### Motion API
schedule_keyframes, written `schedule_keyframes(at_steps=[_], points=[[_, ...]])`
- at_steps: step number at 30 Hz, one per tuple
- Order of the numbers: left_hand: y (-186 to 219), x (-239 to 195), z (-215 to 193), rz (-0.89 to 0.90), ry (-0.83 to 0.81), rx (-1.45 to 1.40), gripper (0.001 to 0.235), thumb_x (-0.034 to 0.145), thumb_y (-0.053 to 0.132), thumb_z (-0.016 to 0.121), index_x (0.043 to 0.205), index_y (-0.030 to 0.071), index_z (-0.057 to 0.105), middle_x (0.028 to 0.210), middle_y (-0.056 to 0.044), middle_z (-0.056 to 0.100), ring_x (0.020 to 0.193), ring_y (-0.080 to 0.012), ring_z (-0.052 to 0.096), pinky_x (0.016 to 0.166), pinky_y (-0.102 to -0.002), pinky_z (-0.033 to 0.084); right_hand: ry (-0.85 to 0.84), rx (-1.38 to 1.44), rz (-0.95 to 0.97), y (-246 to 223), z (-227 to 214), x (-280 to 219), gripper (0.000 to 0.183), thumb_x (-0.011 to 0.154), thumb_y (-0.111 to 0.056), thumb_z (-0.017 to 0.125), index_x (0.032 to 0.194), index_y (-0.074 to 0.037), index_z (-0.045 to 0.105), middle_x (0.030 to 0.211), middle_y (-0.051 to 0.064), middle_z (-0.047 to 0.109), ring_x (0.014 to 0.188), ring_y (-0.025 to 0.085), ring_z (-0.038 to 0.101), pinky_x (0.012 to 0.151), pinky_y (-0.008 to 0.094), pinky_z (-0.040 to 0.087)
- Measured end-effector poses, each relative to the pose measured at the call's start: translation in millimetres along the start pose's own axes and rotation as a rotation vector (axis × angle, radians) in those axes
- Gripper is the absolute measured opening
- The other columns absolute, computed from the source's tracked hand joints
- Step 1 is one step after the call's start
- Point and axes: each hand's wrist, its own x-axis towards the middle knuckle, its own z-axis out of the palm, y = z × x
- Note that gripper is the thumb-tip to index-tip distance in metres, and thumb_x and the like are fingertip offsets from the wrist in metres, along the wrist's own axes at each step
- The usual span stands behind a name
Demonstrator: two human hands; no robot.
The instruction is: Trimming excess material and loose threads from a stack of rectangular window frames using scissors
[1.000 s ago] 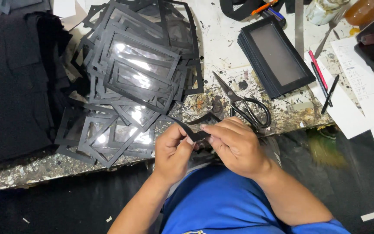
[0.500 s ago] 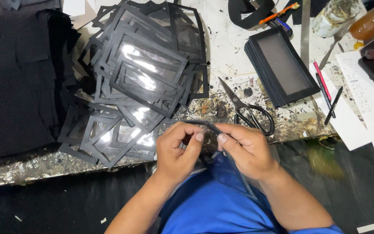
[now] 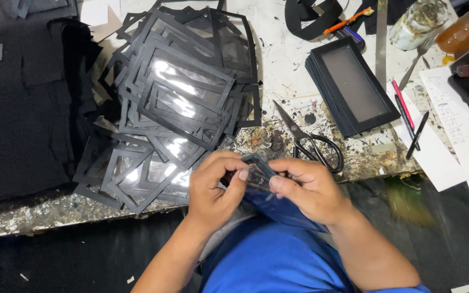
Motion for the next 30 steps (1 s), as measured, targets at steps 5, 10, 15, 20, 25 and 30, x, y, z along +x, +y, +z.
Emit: schedule_keyframes(at_steps=[5, 10, 15, 20, 25, 30], points=[[-16.7, -1.5, -2.7, 0.022, -0.001, -0.112, 0.009, 0.09, 0.011, 0.07, 0.086, 0.004, 0.074, 0.088, -0.014, 0.073, 0.079, -0.0274, 0.069, 0.074, -0.038, 0.056, -0.015, -0.176, -0.101, -4.7, -4.7, 1.2, 0.038, 0.08, -0.015, 0.086, 0.109, 0.007, 0.077, 0.086, 0.016, 0.073, 0.081, 0.017, 0.064, 0.07, 0.035, 0.058], [-21.6, -3.7, -1.7, 0.037, -0.01, -0.147, 0.009, 0.089, 0.009, 0.071, 0.085, 0.001, 0.073, 0.087, -0.015, 0.072, 0.079, -0.0285, 0.069, 0.074, -0.04, 0.055, -0.01, -0.06, -0.088, -12.1, 0.4, 13.9, 0.039, 0.084, -0.012, 0.082, 0.116, 0.008, 0.072, 0.091, 0.017, 0.071, 0.085, 0.018, 0.064, 0.075, 0.034, 0.057], [-13.7, -7.5, 2.8, 0.02, -0.037, -0.14, 0.007, 0.087, 0.01, 0.074, 0.085, 0.003, 0.076, 0.087, -0.014, 0.073, 0.077, -0.0285, 0.069, 0.071, -0.037, 0.055, -0.012, -0.028, -0.055, 5.7, -4.8, 20.1, 0.015, 0.096, -0.006, 0.069, 0.094, 0.007, 0.076, 0.077, 0.011, 0.064, 0.072, 0.013, 0.056, 0.064, 0.028, 0.049], [-18.8, -12.1, 4.7, 0.007, -0.028, -0.164, 0.007, 0.086, 0.01, 0.076, 0.085, 0.003, 0.076, 0.087, -0.014, 0.073, 0.077, -0.0271, 0.069, 0.071, -0.037, 0.055, 0.008, -0.001, -0.018, 9.0, -0.5, 19.4, 0.019, 0.099, -0.008, 0.065, 0.087, 0.004, 0.072, 0.073, 0.009, 0.06, 0.069, 0.012, 0.051, 0.063, 0.027, 0.046], [-24.8, -12.9, 5.5, -0.009, -0.032, -0.184, 0.006, 0.086, 0.008, 0.075, 0.086, 0.002, 0.076, 0.087, -0.015, 0.072, 0.075, -0.0259, 0.067, 0.069, -0.036, 0.055, 0.023, 0.009, 0.026, 12.5, 1.7, 15.4, 0.021, 0.102, -0.011, 0.061, 0.086, 0.001, 0.069, 0.071, 0.005, 0.053, 0.069, 0.01, 0.046, 0.064, 0.025, 0.042], [-25.1, -12.4, 7.3, -0.012, -0.024, -0.188, 0.005, 0.086, 0.007, 0.075, 0.086, 0.002, 0.076, 0.085, -0.015, 0.072, 0.073, -0.0252, 0.067, 0.068, -0.036, 0.054, 0.06, 0.041, 0.067, 10.9, 6.8, 13.6, 0.021, 0.102, -0.011, 0.06, 0.086, 0.0, 0.067, 0.069, 0.002, 0.051, 0.07, 0.009, 0.043, 0.064, 0.024, 0.04]])
